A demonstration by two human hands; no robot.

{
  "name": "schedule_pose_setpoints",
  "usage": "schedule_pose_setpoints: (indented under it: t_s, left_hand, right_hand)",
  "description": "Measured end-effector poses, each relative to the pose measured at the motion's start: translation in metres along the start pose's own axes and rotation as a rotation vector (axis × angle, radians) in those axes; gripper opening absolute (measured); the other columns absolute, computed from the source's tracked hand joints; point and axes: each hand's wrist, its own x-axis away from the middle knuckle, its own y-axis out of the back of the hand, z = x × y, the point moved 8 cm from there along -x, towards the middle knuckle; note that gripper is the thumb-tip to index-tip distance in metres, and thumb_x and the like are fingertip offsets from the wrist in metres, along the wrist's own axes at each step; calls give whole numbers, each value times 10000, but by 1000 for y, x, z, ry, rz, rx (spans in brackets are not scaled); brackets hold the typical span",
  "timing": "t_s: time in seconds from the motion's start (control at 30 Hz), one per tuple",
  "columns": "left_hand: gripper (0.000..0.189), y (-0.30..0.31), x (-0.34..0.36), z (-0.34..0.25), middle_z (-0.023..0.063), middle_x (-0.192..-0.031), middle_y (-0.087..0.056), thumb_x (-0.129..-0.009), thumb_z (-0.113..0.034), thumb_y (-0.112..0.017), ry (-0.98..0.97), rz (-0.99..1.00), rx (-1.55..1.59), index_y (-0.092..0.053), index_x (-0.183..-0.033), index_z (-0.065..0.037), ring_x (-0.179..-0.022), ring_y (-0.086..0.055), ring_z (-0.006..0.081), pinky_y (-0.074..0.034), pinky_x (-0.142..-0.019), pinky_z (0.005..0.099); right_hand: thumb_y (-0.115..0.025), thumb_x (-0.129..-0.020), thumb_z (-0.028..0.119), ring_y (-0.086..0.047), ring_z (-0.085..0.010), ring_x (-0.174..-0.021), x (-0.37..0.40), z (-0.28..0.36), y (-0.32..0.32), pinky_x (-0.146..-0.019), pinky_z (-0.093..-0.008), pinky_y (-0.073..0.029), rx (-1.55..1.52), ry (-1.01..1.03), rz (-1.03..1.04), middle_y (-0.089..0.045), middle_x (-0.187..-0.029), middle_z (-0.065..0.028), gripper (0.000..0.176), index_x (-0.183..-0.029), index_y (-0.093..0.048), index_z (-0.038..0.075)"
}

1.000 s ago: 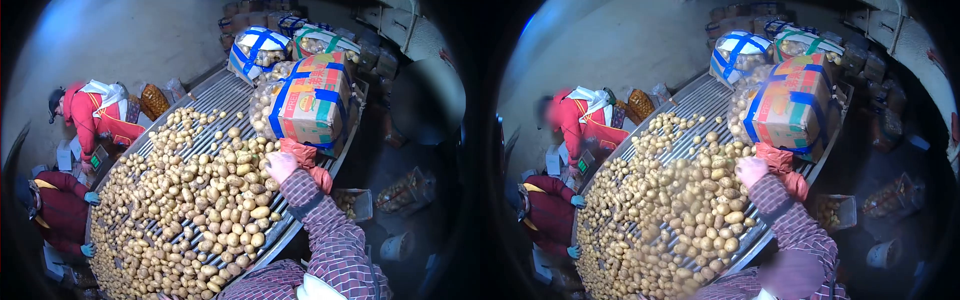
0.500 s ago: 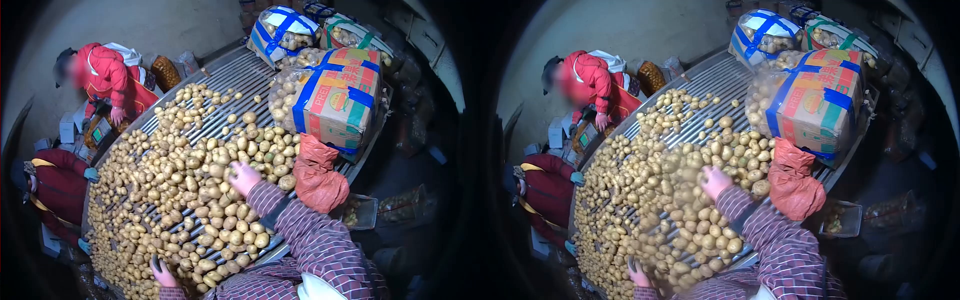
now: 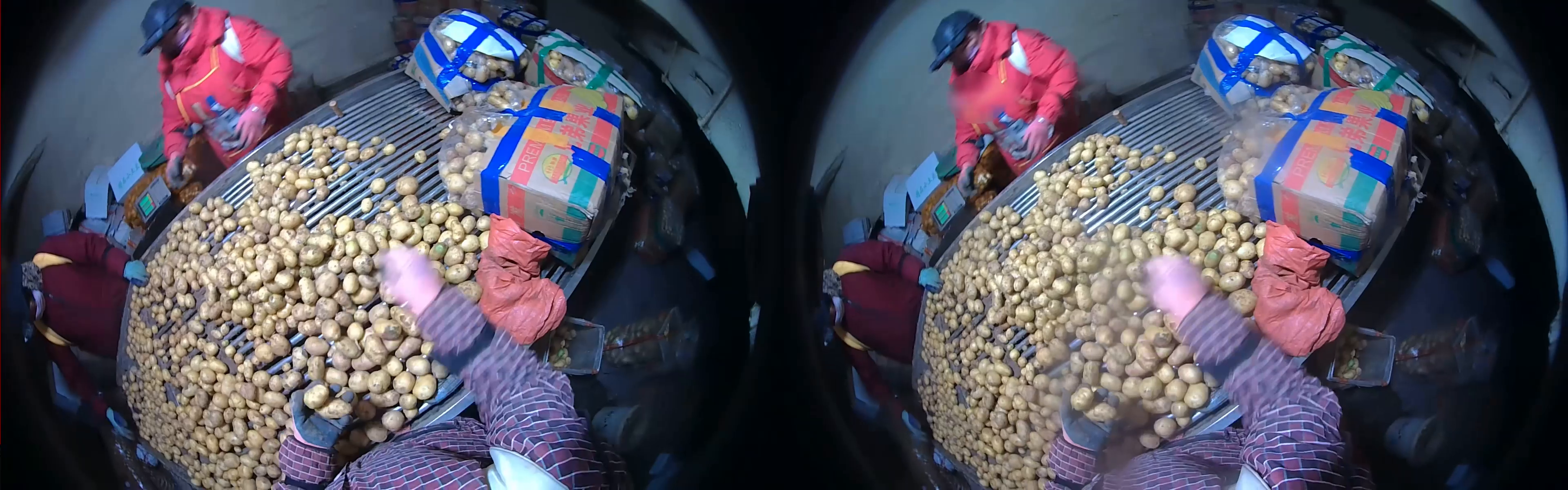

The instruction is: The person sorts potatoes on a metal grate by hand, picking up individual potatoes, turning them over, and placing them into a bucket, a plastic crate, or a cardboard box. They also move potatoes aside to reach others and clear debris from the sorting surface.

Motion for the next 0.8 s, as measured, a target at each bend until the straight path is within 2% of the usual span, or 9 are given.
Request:
schedule_pose_setpoints:
  t_s: [0.03,0.1,0.33,0.43,0.53,0.6,0.67,0.7,0.8]
  left_hand:
    - [528,-6,2,4,182,-1327,-510,-951,-515,-458,43,90,0,-539,-1282,-112,-1247,-450,435,-466,-920,620]
    - [615,12,2,5,219,-1359,-478,-934,-574,-450,124,196,-26,-499,-1325,-102,-1276,-419,464,-445,-935,654]
    - [640,21,-1,20,285,-1418,-388,-949,-504,-467,185,337,-188,-355,-1425,-90,-1254,-434,494,-472,-888,657]
    - [647,28,0,7,260,-1465,-329,-940,-483,-496,44,218,-410,-352,-1432,-86,-1261,-428,489,-529,-831,613]
    - [664,24,-2,6,228,-1516,-250,-932,-483,-509,69,248,-261,-351,-1440,-86,-1275,-411,490,-554,-811,576]
    - [660,6,-3,13,203,-1536,-216,-920,-482,-525,26,238,-317,-371,-1440,-104,-1335,-315,496,-560,-809,571]
    - [639,2,-9,18,172,-1546,-218,-951,-537,-424,66,270,-331,-358,-1440,-131,-1359,-297,455,-439,-993,556]
    - [660,2,-8,22,179,-1527,-255,-944,-551,-412,172,352,-76,-347,-1432,-110,-1365,-305,425,-375,-1069,541]
    - [716,19,4,14,195,-1509,-281,-939,-567,-407,143,268,-62,-299,-1451,-79,-1373,-311,384,-367,-1079,541]
  right_hand:
    - [-634,-777,139,-617,-292,-946,-15,-73,-8,-804,-409,-505,110,-151,-172,-629,-975,-135,250,-1020,-629,83]
    - [-646,-782,177,-588,-295,-1027,-20,-144,-18,-856,-407,-483,448,-246,-113,-602,-1055,-122,297,-1067,-611,101]
    - [-712,-753,261,-588,-308,-1059,-25,-155,-21,-899,-401,-470,470,-203,123,-609,-1086,-150,401,-1082,-576,77]
    - [-732,-716,305,-612,-330,-993,-16,-158,4,-893,-414,-474,253,-324,46,-640,-1030,-190,453,-1054,-589,41]
    - [-786,-724,265,-633,-183,-838,13,-156,-15,-745,-321,-516,-636,-262,-127,-653,-921,-92,432,-1024,-594,19]
    - [-732,-778,159,-593,-118,-785,57,-50,-17,-655,-282,-511,-910,-381,68,-641,-873,-59,297,-1007,-598,25]
    - [-709,-786,237,-640,-178,-850,95,37,-29,-754,-317,-514,-542,-140,225,-659,-836,-95,300,-977,-605,30]
    - [-709,-783,257,-643,-215,-863,117,61,-60,-777,-337,-509,-560,-28,288,-659,-869,-109,317,-995,-611,42]
    - [-715,-797,298,-633,-272,-894,124,62,-84,-816,-358,-499,-478,127,295,-648,-950,-135,368,-1071,-624,70]
